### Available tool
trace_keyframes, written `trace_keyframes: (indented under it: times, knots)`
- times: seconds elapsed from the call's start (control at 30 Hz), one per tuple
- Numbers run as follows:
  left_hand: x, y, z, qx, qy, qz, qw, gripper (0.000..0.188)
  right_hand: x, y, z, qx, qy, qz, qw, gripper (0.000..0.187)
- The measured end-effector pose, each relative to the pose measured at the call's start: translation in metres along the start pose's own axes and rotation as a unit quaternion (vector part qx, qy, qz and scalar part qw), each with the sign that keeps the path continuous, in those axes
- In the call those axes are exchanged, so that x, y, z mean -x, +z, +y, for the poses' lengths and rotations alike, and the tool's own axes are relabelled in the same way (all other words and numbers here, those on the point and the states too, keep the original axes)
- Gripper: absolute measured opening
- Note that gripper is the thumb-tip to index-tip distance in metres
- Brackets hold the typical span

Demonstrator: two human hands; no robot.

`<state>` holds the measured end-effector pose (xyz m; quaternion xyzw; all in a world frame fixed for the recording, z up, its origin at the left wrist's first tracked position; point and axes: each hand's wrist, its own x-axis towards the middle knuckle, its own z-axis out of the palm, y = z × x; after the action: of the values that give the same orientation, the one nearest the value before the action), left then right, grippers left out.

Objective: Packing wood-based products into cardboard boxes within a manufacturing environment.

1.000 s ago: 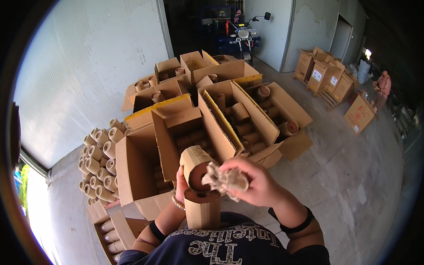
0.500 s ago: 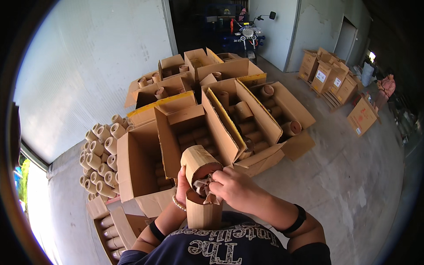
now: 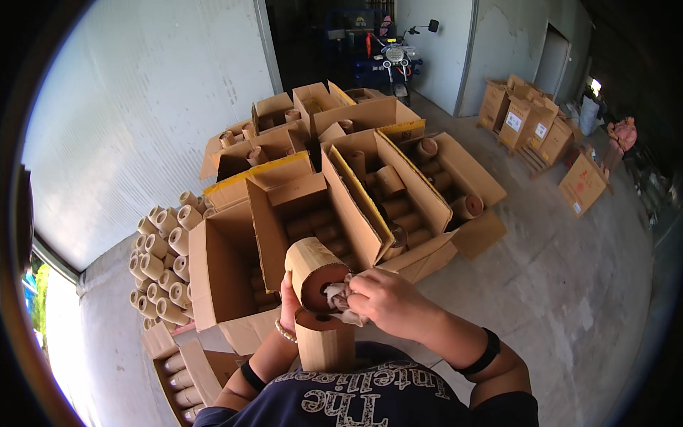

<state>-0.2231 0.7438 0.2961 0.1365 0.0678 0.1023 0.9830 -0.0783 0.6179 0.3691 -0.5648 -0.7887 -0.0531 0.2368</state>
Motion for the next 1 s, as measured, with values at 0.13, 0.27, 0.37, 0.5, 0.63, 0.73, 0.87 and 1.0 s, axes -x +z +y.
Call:
trace_keyframes:
  times: [0.13, 0.27, 0.37, 0.5, 0.63, 0.73, 0.87, 1.0]
  knots:
    - [0.003, -0.01, 0.003, 0.021, -0.001, -0.019, 1.0, 0.084, 0.0, -0.031, -0.009, -0.038, 0.072, 0.114, 0.99, 0.02]
    - [0.003, -0.023, 0.002, -0.01, 0.013, -0.021, 1.0, 0.092, 0.009, -0.044, -0.015, -0.13, 0.132, 0.224, 0.957, 0.031]
    - [0.005, -0.008, 0.002, 0.008, 0.016, -0.092, 0.996, 0.09, 0.012, -0.044, -0.017, -0.174, 0.139, 0.205, 0.953, 0.03]
    - [0.013, 0.015, 0.002, -0.076, 0.081, -0.042, 0.993, 0.091, 0.013, -0.039, -0.02, -0.257, 0.126, 0.169, 0.943, 0.028]
    - [0.013, 0.011, 0.003, -0.114, 0.129, -0.021, 0.985, 0.091, 0.003, -0.036, -0.025, -0.242, 0.05, 0.127, 0.961, 0.03]
    - [0.012, 0.012, 0.0, -0.12, 0.152, -0.002, 0.981, 0.091, -0.007, -0.029, -0.029, -0.178, 0.037, 0.084, 0.98, 0.031]
    - [0.01, 0.006, -0.001, -0.087, 0.169, -0.001, 0.982, 0.089, -0.016, -0.021, -0.034, -0.169, 0.055, 0.012, 0.984, 0.031]
    - [0.007, 0.008, 0.001, -0.055, 0.151, -0.019, 0.987, 0.089, -0.021, -0.026, -0.035, -0.211, 0.018, -0.066, 0.975, 0.025]
